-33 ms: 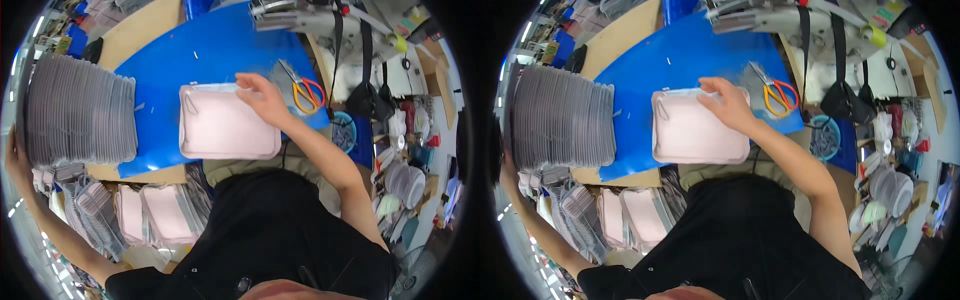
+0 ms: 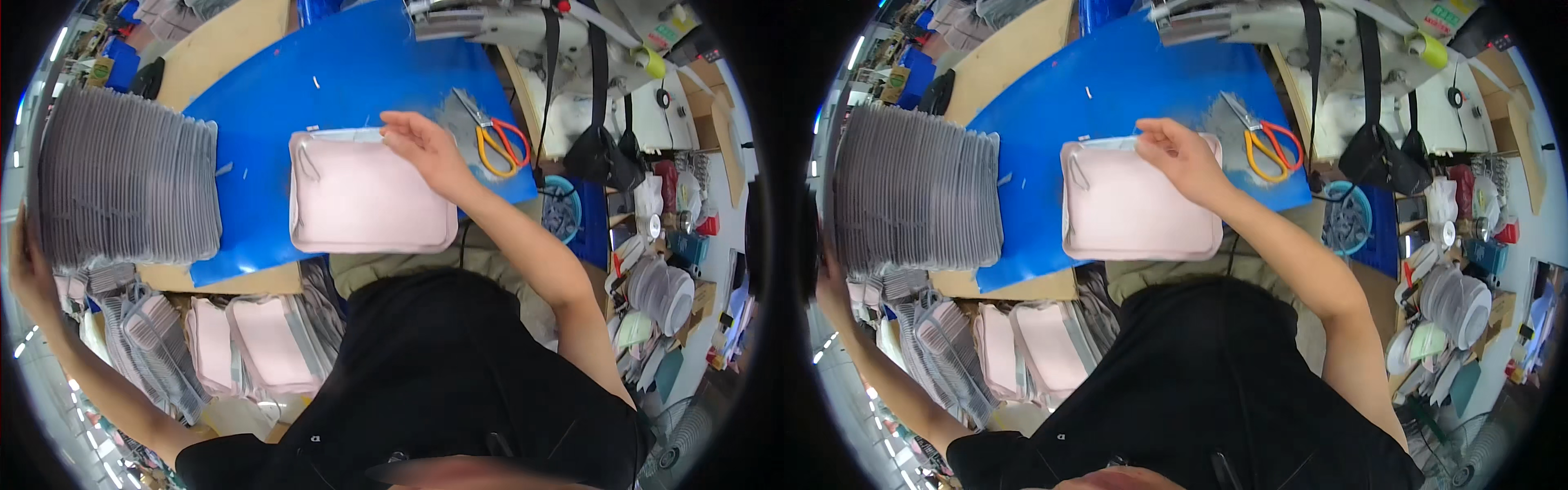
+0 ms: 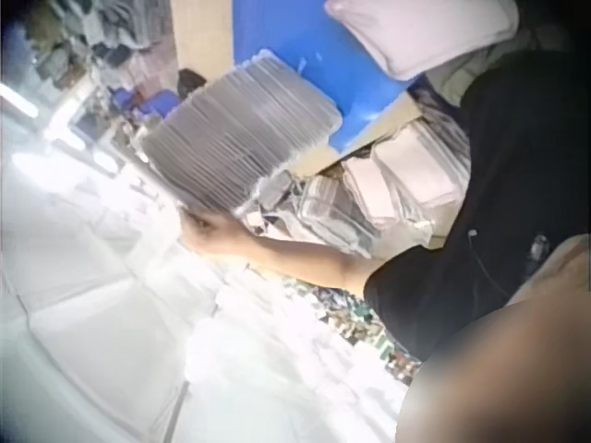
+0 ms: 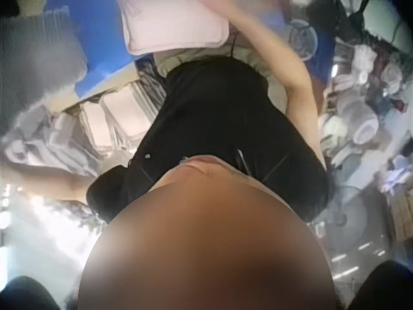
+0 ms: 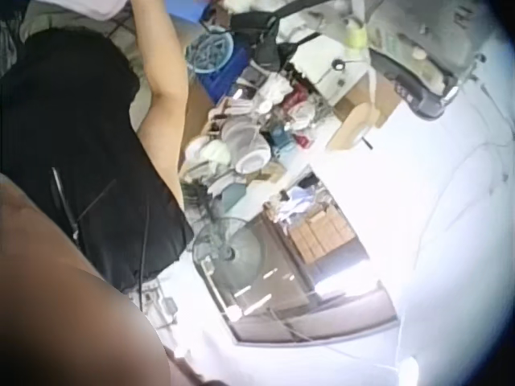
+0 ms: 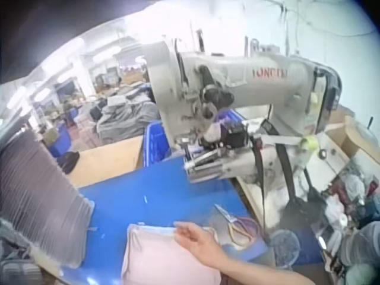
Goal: Sewing fabric and mesh components together using an industrial sewing machine to construct pouches.
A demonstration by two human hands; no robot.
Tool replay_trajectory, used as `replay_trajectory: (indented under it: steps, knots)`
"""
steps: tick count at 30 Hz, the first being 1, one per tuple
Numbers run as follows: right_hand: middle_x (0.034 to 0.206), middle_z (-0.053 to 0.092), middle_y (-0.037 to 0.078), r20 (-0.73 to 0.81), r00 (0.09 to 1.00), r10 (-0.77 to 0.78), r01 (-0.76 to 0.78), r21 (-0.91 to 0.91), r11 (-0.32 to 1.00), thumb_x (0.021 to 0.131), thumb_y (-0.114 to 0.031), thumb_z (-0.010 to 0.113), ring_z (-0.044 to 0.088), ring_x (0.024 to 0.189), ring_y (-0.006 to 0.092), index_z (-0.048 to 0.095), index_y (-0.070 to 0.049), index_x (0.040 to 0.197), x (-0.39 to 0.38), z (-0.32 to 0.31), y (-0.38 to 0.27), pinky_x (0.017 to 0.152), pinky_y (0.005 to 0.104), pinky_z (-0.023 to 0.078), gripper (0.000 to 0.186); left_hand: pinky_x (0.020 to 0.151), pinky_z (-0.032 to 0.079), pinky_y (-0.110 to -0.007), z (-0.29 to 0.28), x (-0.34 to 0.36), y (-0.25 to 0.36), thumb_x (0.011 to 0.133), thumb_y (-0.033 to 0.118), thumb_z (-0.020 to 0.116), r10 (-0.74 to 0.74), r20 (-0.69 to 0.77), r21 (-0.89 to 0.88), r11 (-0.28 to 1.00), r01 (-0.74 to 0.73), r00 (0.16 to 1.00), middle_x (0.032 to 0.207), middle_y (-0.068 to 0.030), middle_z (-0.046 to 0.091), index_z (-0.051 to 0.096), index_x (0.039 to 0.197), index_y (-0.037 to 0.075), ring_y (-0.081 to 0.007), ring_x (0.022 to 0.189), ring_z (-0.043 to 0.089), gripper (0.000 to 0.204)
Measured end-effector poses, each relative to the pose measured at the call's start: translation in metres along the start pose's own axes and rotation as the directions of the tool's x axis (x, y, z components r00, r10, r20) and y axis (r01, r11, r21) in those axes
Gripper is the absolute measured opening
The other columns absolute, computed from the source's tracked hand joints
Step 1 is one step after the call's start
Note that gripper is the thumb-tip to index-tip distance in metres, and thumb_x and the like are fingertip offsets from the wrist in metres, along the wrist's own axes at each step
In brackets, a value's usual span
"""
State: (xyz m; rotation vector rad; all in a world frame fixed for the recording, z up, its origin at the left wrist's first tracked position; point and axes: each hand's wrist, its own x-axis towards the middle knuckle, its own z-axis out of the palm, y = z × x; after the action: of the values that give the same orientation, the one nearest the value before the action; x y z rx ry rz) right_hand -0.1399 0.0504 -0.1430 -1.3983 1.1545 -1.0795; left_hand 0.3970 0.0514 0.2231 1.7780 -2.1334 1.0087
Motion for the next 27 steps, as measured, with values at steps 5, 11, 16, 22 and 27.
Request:
replay_trajectory:
  steps: [5, 11, 16, 22, 27]
  knots:
    - [0.133, 0.062, 0.013, 0.118, 0.983, -0.137, 0.029, 0.646, 0.762, 0.096, -0.020, 0.076, 0.060, 0.123, 0.0208, 0.037, -0.006, 0.157, -0.032, 0.050, -0.050, 0.099, 0.0378, 0.051, 0.074, 0.094, 0.057, -0.039, -0.009, -0.073, 0.272, 0.075, -0.017, 0.055, 0.357, 0.072, -0.366, 0.878, -0.309, 0.931, 0.136, -0.0161, 0.067, 0.063, 0.137, 0.001, -0.0332, 0.115, 0.071, 0.066]
    - [0.126, 0.066, 0.009, 0.156, 0.980, -0.122, 0.003, 0.602, 0.799, 0.104, -0.021, 0.059, 0.060, 0.112, 0.0126, 0.057, -0.002, 0.139, -0.014, 0.075, -0.075, 0.095, 0.0319, 0.051, 0.040, 0.079, 0.060, -0.038, 0.033, -0.085, 0.348, 0.086, 0.013, 0.079, 0.451, 0.047, -0.749, 0.606, -0.267, 0.891, 0.125, -0.0141, 0.069, 0.072, 0.117, 0.006, -0.0321, 0.098, 0.074, 0.032]
    - [0.117, 0.071, 0.003, 0.671, 0.740, -0.051, -0.125, 0.211, 0.969, 0.104, -0.020, 0.062, 0.064, 0.105, 0.0100, 0.064, 0.000, 0.132, 0.045, 0.013, -0.099, 0.094, 0.0284, 0.051, 0.034, 0.087, 0.055, -0.039, 0.088, -0.011, 0.324, 0.091, 0.021, 0.076, 0.181, -0.216, -0.677, 0.680, -0.281, 0.959, 0.121, -0.0148, 0.069, 0.072, 0.125, 0.008, -0.0304, 0.111, 0.066, 0.036]
    - [0.102, 0.072, -0.001, 0.664, 0.722, 0.192, -0.102, -0.173, 0.980, 0.104, -0.028, 0.064, 0.064, 0.095, 0.0087, 0.070, -0.001, 0.119, 0.043, 0.014, -0.042, 0.087, 0.0269, 0.051, 0.031, 0.068, 0.047, -0.022, 0.219, -0.047, 0.309, 0.101, 0.031, 0.070, 0.528, 0.633, -0.737, 0.189, 0.649, 0.566, 0.088, 0.0005, 0.069, 0.076, 0.105, 0.004, -0.0069, 0.078, 0.059, 0.028]
    - [0.104, 0.074, 0.005, 0.485, 0.852, 0.197, -0.171, -0.096, 0.980, 0.102, -0.036, 0.066, 0.067, 0.101, 0.0118, 0.072, -0.001, 0.118, 0.027, -0.018, -0.008, 0.090, 0.0282, 0.052, 0.039, 0.085, 0.053, -0.029, 0.217, -0.091, 0.317, 0.102, 0.034, 0.068, 0.272, 0.726, -0.597, -0.207, 0.775, 0.632, 0.116, -0.0087, 0.071, 0.060, 0.140, 0.002, -0.0141, 0.102, 0.066, 0.051]
